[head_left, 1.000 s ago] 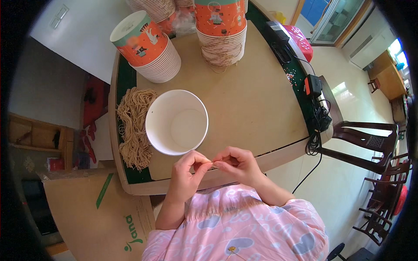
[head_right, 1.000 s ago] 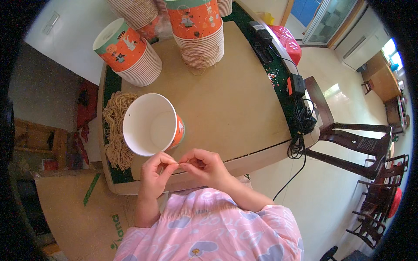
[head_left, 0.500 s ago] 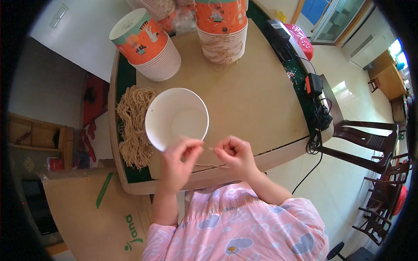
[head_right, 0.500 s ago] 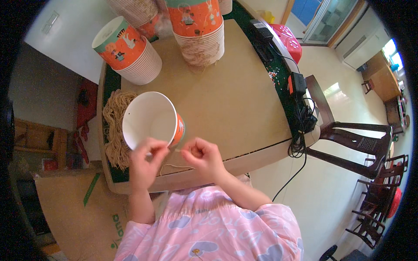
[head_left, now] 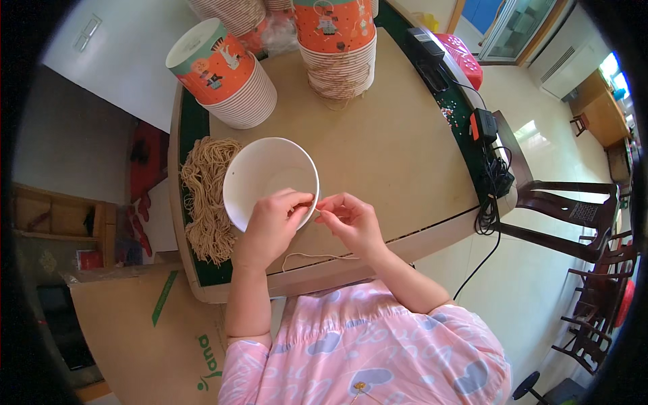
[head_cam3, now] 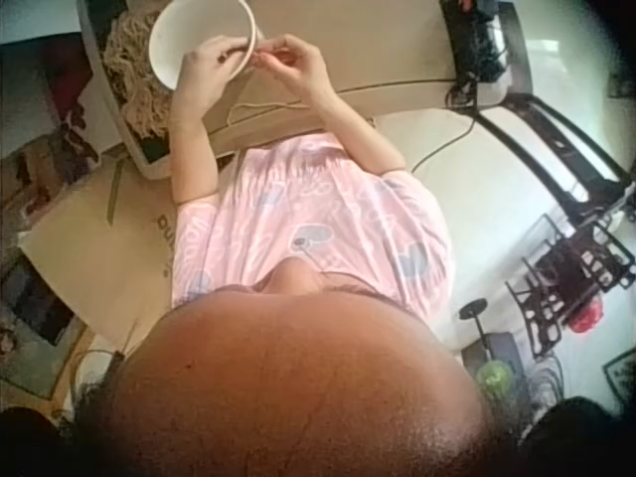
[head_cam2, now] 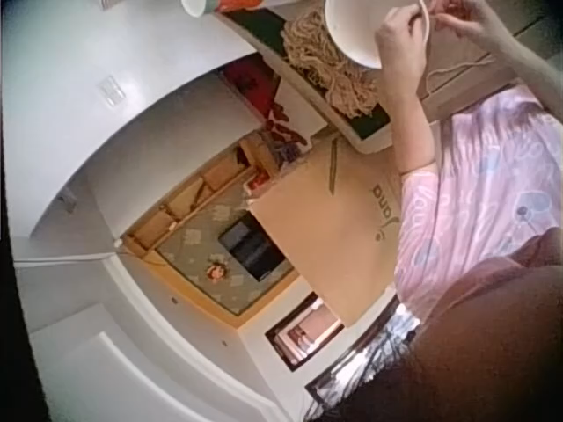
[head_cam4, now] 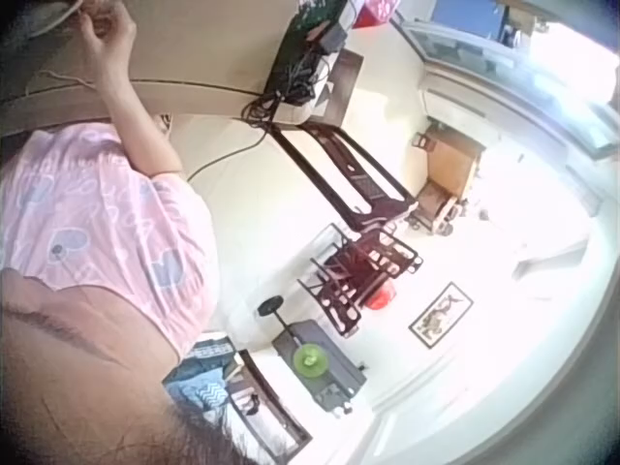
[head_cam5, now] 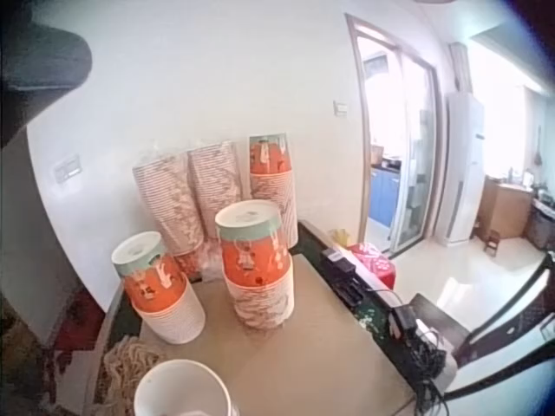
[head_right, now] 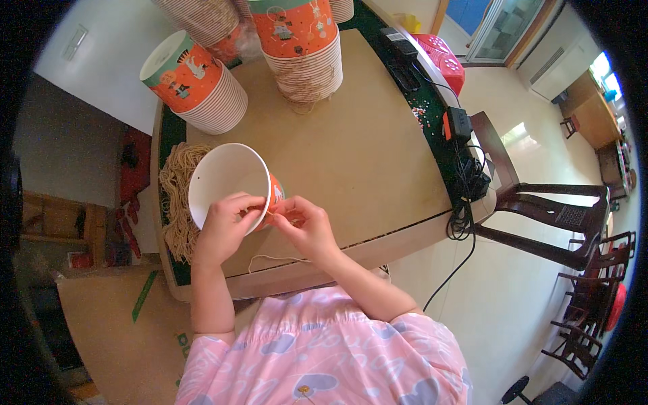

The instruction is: Thread a thin brown cord through holes in a paper cup to create a handle.

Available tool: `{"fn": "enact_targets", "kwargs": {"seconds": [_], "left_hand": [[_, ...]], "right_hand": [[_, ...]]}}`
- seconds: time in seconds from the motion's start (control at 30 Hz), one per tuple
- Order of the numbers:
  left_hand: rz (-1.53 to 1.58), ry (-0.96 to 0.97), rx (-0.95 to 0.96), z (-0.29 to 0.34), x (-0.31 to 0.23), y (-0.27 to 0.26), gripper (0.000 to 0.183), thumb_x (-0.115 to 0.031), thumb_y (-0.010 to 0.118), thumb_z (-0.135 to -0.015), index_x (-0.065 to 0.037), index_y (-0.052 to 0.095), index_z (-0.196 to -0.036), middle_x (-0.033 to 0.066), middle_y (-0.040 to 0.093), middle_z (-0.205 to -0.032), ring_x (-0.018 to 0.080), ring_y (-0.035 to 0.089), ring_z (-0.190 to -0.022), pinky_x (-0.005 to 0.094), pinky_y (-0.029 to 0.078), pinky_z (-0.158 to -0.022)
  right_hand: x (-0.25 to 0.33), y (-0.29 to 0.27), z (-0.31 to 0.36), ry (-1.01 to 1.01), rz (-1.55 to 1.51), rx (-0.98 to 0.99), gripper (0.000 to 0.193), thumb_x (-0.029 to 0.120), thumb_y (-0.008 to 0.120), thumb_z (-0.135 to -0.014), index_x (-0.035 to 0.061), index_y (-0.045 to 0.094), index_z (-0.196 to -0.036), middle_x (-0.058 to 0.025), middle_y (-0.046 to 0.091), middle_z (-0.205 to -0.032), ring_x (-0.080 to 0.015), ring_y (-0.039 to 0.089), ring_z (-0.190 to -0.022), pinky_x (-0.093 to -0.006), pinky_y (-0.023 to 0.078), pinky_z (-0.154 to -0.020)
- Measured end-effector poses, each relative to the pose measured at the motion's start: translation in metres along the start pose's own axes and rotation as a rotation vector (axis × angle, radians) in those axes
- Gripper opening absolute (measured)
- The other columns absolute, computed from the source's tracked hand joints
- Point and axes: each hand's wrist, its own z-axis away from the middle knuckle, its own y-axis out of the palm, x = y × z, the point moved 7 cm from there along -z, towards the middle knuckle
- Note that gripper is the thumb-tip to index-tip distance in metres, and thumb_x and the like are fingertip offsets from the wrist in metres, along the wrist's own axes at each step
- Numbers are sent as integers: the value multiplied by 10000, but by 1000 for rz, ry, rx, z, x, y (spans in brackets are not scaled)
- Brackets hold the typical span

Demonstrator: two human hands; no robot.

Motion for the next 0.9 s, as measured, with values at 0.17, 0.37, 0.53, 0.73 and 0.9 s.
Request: {"fn": "enact_targets", "kwargs": {"seconds": [0.17,0.37,0.53,0.73,0.9], "left_hand": [[-16,-2,-6,1,1,3,180,16,588,-820,20,659,-985,123,667,-891,188,648,-779,281,494,-680],[10,21,-48,1,-5,3,161,-21,605,-824,-5,664,-973,162,639,-841,287,626,-711,341,482,-638],[-28,37,-46,1,-6,5,106,-41,619,-809,-14,668,-899,150,637,-762,272,628,-680,334,479,-618],[21,-69,-50,2,1,5,117,-44,604,-830,-12,660,-927,162,651,-783,261,651,-686,334,494,-631],[76,-28,-90,4,2,5,151,-35,596,-838,-9,657,-974,167,666,-834,271,665,-732,336,507,-664]], "right_hand": [[-4,-3,-2,-28,11,-21,97,62,632,-871,-12,608,-928,-48,672,-918,-81,629,-795,-225,515,-681],[-1,-3,-5,-47,26,-45,97,74,640,-866,-11,608,-902,-29,667,-818,-74,621,-744,-214,505,-651],[-7,-7,-6,-34,66,-45,101,78,637,-869,-12,605,-903,-39,673,-825,-72,628,-755,-212,499,-640],[-5,-6,-5,12,67,-5,86,27,606,-886,-34,583,-942,-81,656,-915,-141,658,-853,-254,537,-772],[-4,-6,-5,31,54,-4,79,14,601,-881,-35,578,-940,-80,644,-952,-144,653,-865,-267,544,-792]]}}
